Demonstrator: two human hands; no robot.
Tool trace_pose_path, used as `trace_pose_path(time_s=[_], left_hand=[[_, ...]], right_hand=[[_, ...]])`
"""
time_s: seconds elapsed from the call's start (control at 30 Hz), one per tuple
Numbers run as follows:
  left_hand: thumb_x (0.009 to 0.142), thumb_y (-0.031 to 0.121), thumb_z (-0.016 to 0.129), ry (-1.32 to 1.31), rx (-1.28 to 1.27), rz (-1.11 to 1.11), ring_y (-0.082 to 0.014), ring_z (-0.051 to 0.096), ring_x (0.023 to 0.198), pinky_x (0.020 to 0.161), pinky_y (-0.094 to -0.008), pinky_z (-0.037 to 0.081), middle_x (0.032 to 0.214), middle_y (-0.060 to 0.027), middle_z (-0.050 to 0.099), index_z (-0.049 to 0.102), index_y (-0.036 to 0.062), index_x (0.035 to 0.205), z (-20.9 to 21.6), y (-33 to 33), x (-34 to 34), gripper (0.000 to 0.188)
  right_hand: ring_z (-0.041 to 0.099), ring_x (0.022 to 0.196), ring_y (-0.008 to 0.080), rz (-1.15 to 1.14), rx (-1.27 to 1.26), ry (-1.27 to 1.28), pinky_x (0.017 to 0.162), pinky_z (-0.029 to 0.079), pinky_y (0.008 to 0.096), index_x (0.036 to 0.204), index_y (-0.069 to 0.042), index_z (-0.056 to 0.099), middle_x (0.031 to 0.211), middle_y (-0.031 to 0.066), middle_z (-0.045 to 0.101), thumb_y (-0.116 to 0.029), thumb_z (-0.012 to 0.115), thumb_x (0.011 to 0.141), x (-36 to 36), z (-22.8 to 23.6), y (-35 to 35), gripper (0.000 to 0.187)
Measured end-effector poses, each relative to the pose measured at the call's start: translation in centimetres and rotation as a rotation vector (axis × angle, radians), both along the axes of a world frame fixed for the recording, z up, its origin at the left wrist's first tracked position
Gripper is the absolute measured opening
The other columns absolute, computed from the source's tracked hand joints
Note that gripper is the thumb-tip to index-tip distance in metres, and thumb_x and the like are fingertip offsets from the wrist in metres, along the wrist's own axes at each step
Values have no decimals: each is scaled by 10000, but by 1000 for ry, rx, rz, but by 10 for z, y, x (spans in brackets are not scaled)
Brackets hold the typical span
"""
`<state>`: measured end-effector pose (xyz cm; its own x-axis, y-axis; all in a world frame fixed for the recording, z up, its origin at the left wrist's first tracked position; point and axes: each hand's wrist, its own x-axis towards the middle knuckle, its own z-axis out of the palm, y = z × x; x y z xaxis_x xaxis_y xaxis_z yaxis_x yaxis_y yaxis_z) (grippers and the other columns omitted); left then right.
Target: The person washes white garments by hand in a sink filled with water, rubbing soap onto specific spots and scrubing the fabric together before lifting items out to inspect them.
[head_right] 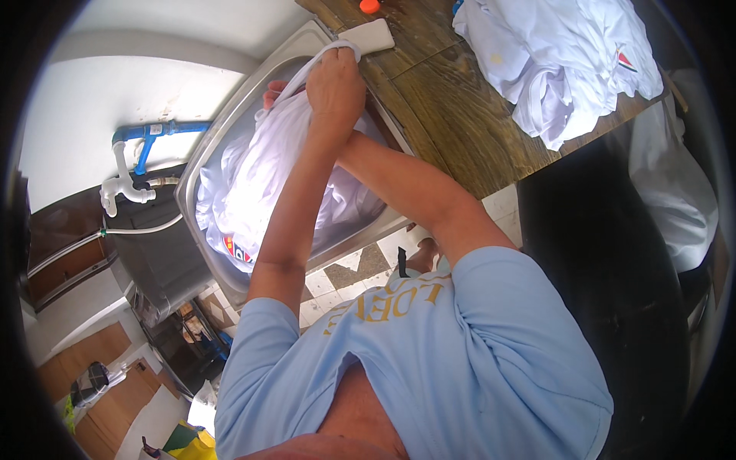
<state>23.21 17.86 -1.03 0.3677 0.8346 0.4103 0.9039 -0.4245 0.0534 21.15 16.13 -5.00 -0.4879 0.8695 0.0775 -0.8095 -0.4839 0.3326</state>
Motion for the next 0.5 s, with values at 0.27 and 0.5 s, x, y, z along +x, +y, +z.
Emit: trace_pose_path(time_s=[0.27, 0.5], left_hand=[[743, 103, 593, 266, -127, 28, -246, 654, 731, 589, -375, 495, 830, -97, 628, 629, 70, 835, 7, 4, 11, 104], [742, 125, 605, 403, -105, 24, -234, 656, 737, 568, -352, 481, 824, -90, 635, 639, 74, 837, 9, -4, 11, 113]], right_hand=[[613, 879, 253, -8, -27, -87, 858, 494, 414, 1130, 33, 513, 1001, 159, 603, -362, 382, 946, 8, 9, -4, 455], [602, 900, 247, 34, -85, -172, 815, 508, 381, 1085, 43, 553, 993, 161, 611, -513, 377, 920, 12, 18, -5, 606]])
